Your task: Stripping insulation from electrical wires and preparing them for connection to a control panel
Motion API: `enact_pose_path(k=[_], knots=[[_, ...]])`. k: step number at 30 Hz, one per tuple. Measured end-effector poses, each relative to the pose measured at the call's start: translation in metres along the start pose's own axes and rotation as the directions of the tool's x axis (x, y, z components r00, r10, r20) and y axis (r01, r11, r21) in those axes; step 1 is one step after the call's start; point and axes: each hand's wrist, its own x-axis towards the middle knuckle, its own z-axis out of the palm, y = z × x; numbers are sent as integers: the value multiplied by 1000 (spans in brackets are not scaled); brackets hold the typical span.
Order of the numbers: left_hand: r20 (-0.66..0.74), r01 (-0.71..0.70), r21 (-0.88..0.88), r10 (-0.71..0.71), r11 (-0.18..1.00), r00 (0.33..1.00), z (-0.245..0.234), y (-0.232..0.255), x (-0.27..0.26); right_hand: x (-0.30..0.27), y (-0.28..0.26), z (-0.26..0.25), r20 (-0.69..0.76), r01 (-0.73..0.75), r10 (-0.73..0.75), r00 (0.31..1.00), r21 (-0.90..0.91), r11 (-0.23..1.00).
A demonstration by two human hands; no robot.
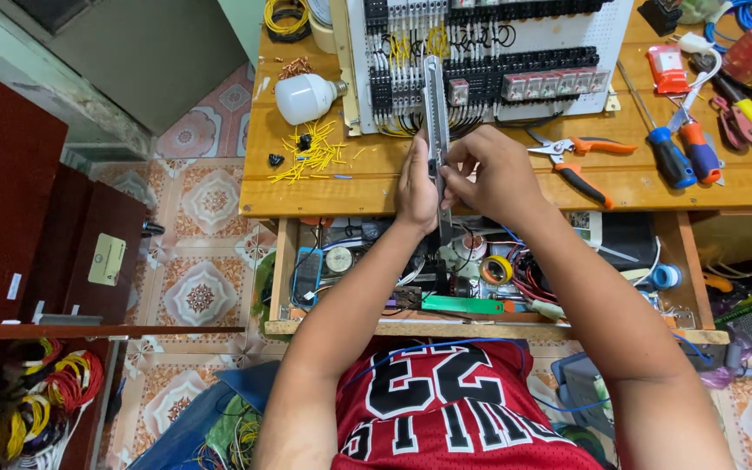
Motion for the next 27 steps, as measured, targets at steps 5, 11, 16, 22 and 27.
enact_pose_path(k=[5, 11, 16, 22, 27], knots=[[47, 21, 15, -21, 1000, 999, -9, -12, 3, -1, 4, 4, 3, 62, -62, 998, -116, 991], [8, 33, 57, -33, 998, 999, -12, -13, 3, -5, 14, 11, -27, 94, -99, 995, -148, 984], [-42, 55, 49, -53, 997, 998, -14, -16, 4, -6, 16, 15, -63, 105, -115, 991, -153, 983], [-50, 80, 84, -76, 993, 996, -19, -19, 7, -8, 19, 18, -74, 114, -128, 989, -172, 978], [-84, 79, 104, -71, 991, 994, -18, -19, 9, -1, 1, 2, -25, 35, -35, 999, -33, 999]])
